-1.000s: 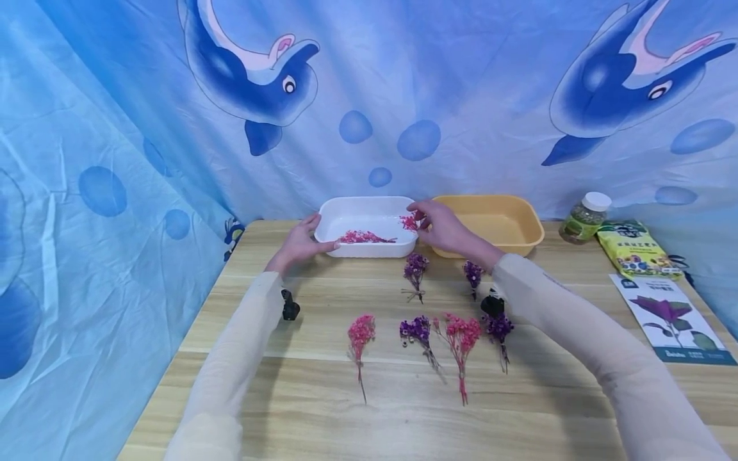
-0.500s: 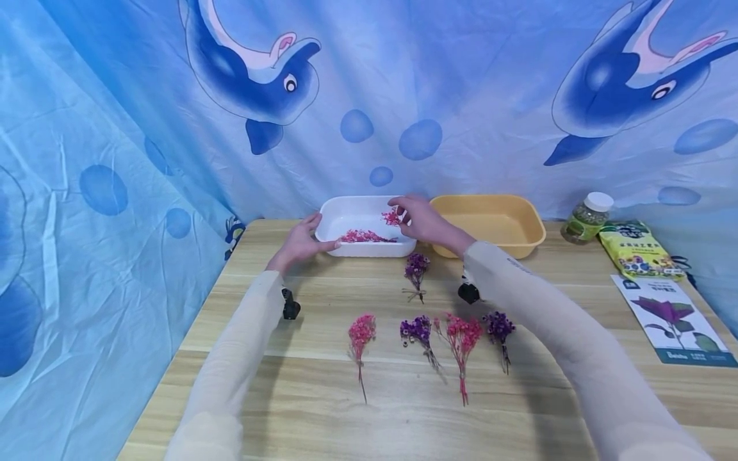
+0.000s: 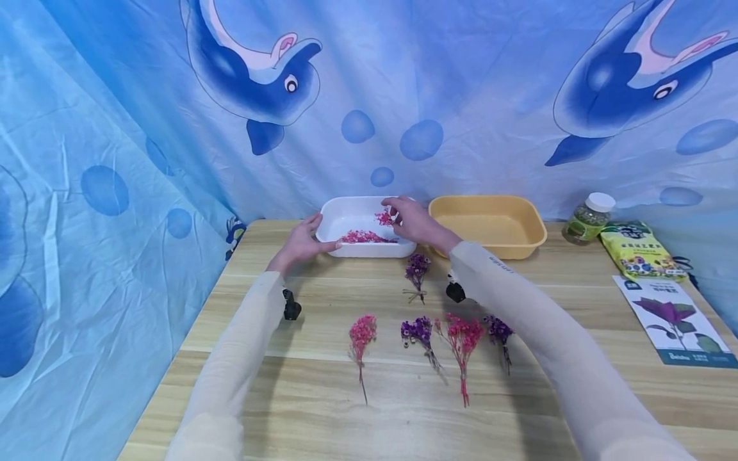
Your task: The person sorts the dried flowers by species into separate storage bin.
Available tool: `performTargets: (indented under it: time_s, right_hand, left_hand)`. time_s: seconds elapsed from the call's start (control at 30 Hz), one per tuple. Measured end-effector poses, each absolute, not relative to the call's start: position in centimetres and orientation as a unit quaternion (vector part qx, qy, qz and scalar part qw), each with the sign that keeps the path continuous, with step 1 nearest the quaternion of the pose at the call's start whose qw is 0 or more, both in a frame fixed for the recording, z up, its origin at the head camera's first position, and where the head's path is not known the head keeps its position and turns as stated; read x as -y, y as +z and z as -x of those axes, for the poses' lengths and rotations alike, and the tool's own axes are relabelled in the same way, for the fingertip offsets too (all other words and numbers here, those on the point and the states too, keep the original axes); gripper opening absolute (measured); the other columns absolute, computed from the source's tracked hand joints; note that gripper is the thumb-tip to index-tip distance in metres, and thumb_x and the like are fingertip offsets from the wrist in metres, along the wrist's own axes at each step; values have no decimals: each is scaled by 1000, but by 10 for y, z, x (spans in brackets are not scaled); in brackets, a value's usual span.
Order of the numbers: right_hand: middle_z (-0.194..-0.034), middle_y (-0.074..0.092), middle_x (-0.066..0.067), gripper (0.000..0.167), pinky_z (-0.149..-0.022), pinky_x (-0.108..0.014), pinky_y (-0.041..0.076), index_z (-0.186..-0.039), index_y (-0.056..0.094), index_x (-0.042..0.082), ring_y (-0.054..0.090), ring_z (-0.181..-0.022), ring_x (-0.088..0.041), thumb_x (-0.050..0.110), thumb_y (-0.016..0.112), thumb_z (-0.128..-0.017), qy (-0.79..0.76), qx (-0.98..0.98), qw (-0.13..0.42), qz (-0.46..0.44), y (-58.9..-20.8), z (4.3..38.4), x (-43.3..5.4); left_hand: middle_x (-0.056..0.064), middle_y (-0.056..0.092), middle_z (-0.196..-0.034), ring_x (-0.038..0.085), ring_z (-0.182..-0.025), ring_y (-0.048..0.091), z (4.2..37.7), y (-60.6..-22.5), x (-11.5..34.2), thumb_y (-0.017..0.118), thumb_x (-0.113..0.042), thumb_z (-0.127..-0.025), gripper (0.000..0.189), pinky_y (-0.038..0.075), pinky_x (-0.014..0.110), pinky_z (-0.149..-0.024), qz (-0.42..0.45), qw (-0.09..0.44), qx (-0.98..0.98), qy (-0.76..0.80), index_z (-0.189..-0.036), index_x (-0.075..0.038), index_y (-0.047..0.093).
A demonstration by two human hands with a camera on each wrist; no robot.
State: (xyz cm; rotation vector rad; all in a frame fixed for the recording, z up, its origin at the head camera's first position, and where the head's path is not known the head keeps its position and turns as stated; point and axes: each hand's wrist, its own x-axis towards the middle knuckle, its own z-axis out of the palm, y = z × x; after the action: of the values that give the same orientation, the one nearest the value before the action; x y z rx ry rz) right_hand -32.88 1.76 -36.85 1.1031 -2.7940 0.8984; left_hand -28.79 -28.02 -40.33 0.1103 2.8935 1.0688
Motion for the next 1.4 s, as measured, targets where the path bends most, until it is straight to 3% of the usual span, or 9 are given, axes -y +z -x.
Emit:
performTargets:
  time_s: [0.37, 0.63, 0.93, 1.2, 1.4]
  right_hand:
    - [-128, 54, -27, 61, -87, -38, 56, -142, 50, -1, 60, -106, -33, -15, 56, -84, 303, 876, 43, -374, -374, 327, -18]
    - [-114, 58, -25, 44, -85, -38, 56, -133, 55, -8, 64, -96, -32, -4, 59, -90, 366, 869, 63, -328, -375, 300, -22]
    - [-110, 62, -23, 49, -77, -29, 58, -132, 53, -11, 66, -93, -27, 1, 69, -88, 437, 855, -24, -277, -370, 224, -23]
    - [-109, 61, -18, 60, -72, -23, 58, -136, 45, -14, 65, -84, -18, 7, 74, -87, 465, 832, -158, -257, -383, 142, -18]
    - [-110, 59, -16, 70, -77, -24, 58, -138, 40, -15, 64, -88, -17, 10, 77, -85, 498, 815, -187, -230, -404, 111, -11]
  left_hand:
    - [12, 14, -166, 35, -150, 10, 289, -404, 281, 82, -43, -82, 106, 16, 51, -120, -39, 26, -940, 338, -157, -1, 20]
    - [15, 14, -165, 37, -150, 11, 288, -405, 281, 82, -43, -82, 106, 18, 52, -119, -48, 23, -937, 345, -157, 0, 20]
    - [17, 13, -165, 39, -149, 11, 290, -403, 281, 82, -43, -82, 108, 16, 54, -119, -55, 22, -937, 344, -157, 0, 18]
    - [15, 12, -166, 37, -150, 9, 291, -404, 281, 82, -45, -81, 109, 14, 53, -119, -55, 31, -937, 344, -157, 0, 17]
    - [15, 12, -166, 37, -150, 9, 291, -404, 283, 82, -46, -81, 110, 14, 55, -119, -49, 28, -937, 344, -157, 0, 18]
